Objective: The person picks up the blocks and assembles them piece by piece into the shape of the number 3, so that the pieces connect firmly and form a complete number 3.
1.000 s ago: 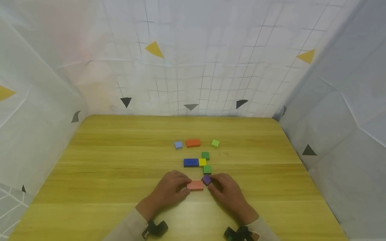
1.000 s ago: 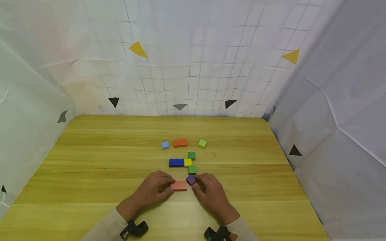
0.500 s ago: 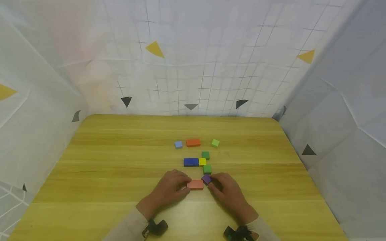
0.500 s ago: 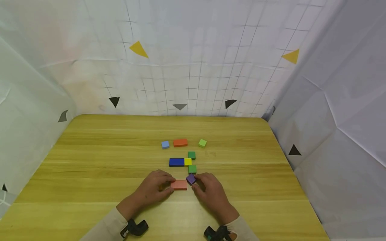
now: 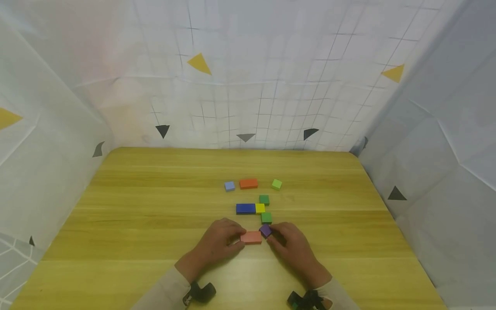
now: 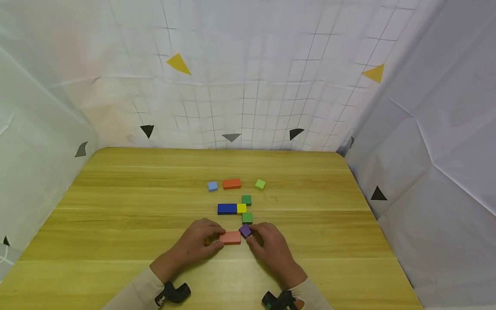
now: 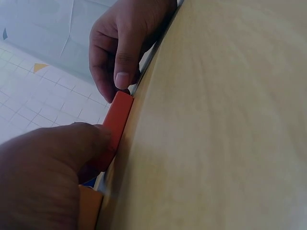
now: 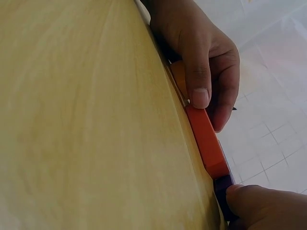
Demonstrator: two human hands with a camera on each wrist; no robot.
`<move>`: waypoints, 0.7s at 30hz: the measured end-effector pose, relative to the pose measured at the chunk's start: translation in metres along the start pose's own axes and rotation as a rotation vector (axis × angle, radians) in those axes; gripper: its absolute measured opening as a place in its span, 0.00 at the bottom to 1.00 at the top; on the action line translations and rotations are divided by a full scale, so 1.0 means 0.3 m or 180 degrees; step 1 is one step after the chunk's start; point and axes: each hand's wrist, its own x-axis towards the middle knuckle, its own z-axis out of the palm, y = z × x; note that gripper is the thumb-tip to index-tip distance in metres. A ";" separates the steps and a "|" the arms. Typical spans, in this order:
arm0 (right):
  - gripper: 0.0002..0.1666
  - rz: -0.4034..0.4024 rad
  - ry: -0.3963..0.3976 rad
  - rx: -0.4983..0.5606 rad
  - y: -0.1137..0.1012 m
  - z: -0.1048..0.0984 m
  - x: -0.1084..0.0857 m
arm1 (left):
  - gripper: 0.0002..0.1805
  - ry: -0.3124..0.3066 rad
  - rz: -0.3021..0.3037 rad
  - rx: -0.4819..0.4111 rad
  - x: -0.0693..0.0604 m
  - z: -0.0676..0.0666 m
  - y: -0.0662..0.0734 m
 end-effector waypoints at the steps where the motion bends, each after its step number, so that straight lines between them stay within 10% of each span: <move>1: 0.19 -0.0010 0.0003 -0.0002 0.000 0.000 0.000 | 0.15 0.0001 0.0000 0.0002 0.000 0.001 0.000; 21: 0.18 -0.0086 0.0059 -0.0046 0.001 0.008 0.001 | 0.16 0.0005 -0.0003 -0.0022 0.002 0.005 -0.003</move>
